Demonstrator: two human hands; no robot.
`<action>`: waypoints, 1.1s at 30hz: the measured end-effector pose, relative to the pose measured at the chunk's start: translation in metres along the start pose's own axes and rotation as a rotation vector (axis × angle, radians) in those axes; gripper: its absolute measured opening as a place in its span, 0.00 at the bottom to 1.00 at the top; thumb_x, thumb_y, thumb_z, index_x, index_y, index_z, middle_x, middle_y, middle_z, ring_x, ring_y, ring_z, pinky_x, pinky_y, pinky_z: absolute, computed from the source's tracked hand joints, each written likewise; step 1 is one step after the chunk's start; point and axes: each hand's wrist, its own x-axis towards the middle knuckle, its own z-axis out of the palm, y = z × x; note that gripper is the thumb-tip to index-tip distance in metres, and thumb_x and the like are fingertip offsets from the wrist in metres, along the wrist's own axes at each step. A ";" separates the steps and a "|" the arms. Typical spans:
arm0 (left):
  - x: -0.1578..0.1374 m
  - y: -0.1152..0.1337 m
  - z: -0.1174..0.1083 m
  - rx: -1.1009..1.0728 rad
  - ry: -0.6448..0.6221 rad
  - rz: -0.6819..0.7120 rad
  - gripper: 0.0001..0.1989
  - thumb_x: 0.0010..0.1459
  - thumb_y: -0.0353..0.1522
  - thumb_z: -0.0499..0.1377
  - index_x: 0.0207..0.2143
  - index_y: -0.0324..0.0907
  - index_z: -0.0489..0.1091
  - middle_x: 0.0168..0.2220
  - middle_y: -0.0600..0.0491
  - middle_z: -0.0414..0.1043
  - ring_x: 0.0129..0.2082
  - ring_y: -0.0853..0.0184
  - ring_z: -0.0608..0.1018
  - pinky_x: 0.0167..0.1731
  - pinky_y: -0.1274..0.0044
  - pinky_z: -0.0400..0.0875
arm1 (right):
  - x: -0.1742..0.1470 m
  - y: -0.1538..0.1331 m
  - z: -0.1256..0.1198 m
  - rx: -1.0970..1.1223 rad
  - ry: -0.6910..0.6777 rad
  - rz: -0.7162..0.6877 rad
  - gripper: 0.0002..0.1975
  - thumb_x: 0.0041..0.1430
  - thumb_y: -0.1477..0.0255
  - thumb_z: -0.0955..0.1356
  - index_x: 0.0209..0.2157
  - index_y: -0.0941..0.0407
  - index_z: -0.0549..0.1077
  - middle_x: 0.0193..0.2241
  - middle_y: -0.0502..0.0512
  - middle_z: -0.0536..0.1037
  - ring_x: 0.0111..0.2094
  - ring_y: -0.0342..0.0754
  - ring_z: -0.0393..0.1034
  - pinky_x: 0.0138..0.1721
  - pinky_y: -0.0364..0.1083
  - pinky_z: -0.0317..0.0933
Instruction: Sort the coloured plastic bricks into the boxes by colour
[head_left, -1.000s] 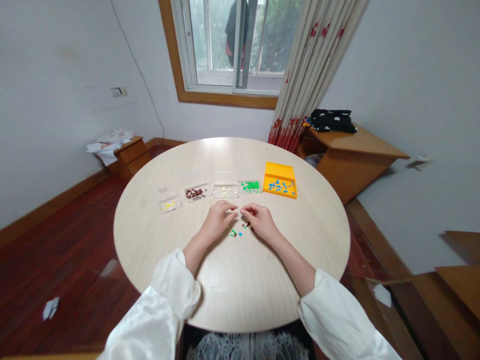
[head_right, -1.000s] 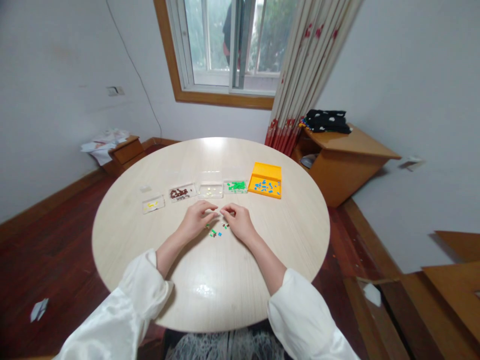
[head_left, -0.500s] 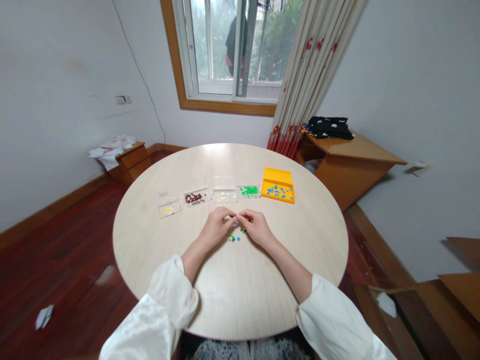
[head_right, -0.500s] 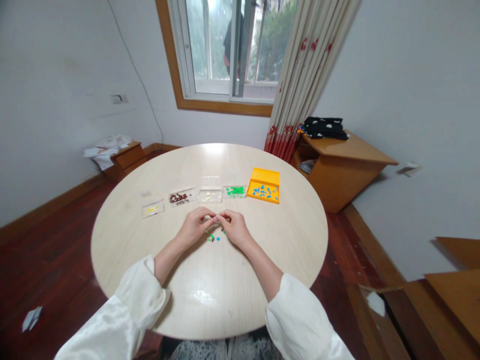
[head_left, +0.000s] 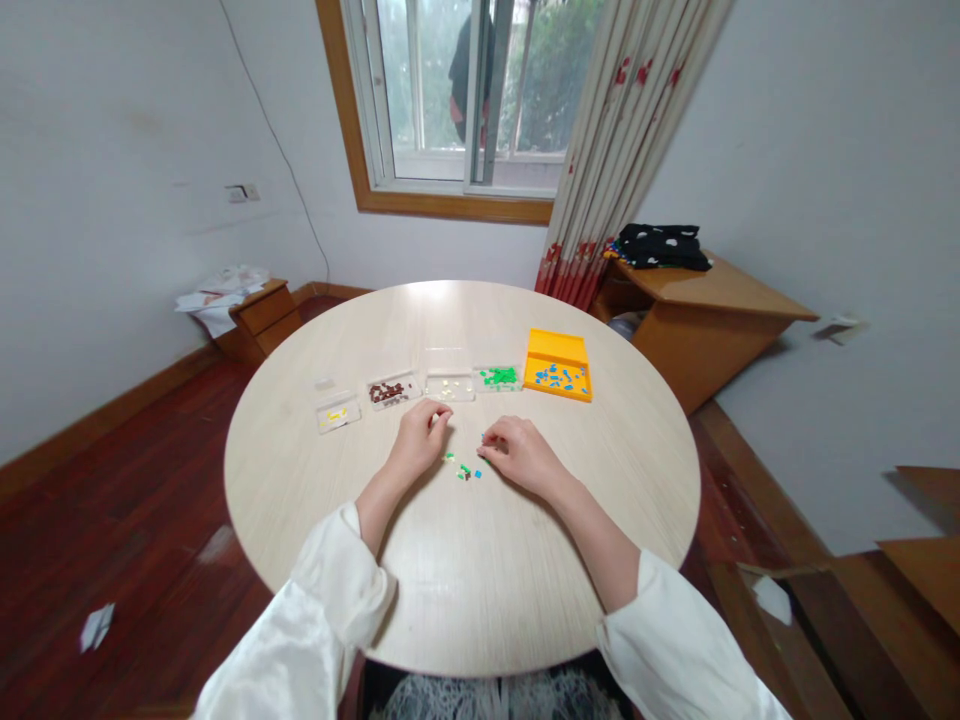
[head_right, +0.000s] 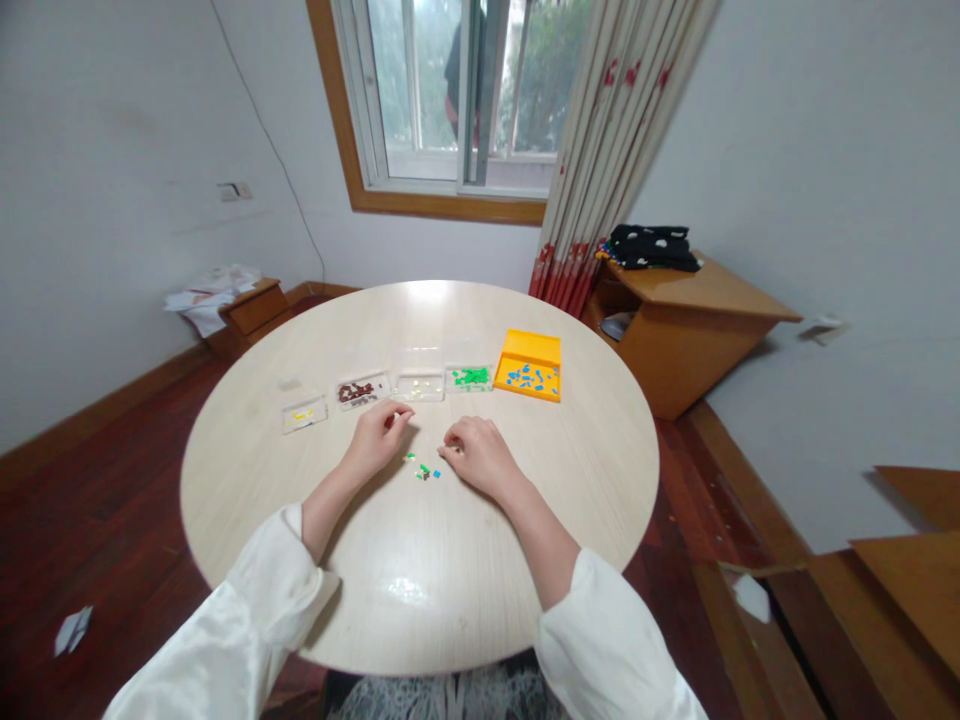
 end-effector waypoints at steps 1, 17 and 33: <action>0.001 -0.002 0.000 0.000 0.018 -0.008 0.07 0.55 0.28 0.53 0.28 0.40 0.70 0.28 0.53 0.72 0.28 0.69 0.71 0.31 0.77 0.65 | -0.001 -0.001 0.000 -0.024 -0.013 -0.005 0.03 0.51 0.73 0.70 0.27 0.57 0.73 0.28 0.54 0.75 0.33 0.47 0.67 0.37 0.46 0.56; 0.004 0.002 -0.004 -0.017 0.053 -0.060 0.03 0.50 0.27 0.58 0.25 0.40 0.68 0.25 0.55 0.70 0.27 0.70 0.69 0.29 0.77 0.62 | 0.000 -0.011 0.004 -0.013 -0.013 0.012 0.05 0.52 0.80 0.65 0.26 0.58 0.71 0.27 0.53 0.75 0.31 0.45 0.67 0.38 0.44 0.55; 0.021 -0.025 0.012 0.149 0.210 0.015 0.06 0.55 0.27 0.55 0.29 0.38 0.71 0.30 0.50 0.71 0.34 0.64 0.70 0.37 0.73 0.64 | 0.004 -0.006 0.004 0.233 0.120 -0.010 0.06 0.48 0.82 0.63 0.25 0.57 0.68 0.26 0.50 0.73 0.29 0.43 0.67 0.33 0.42 0.60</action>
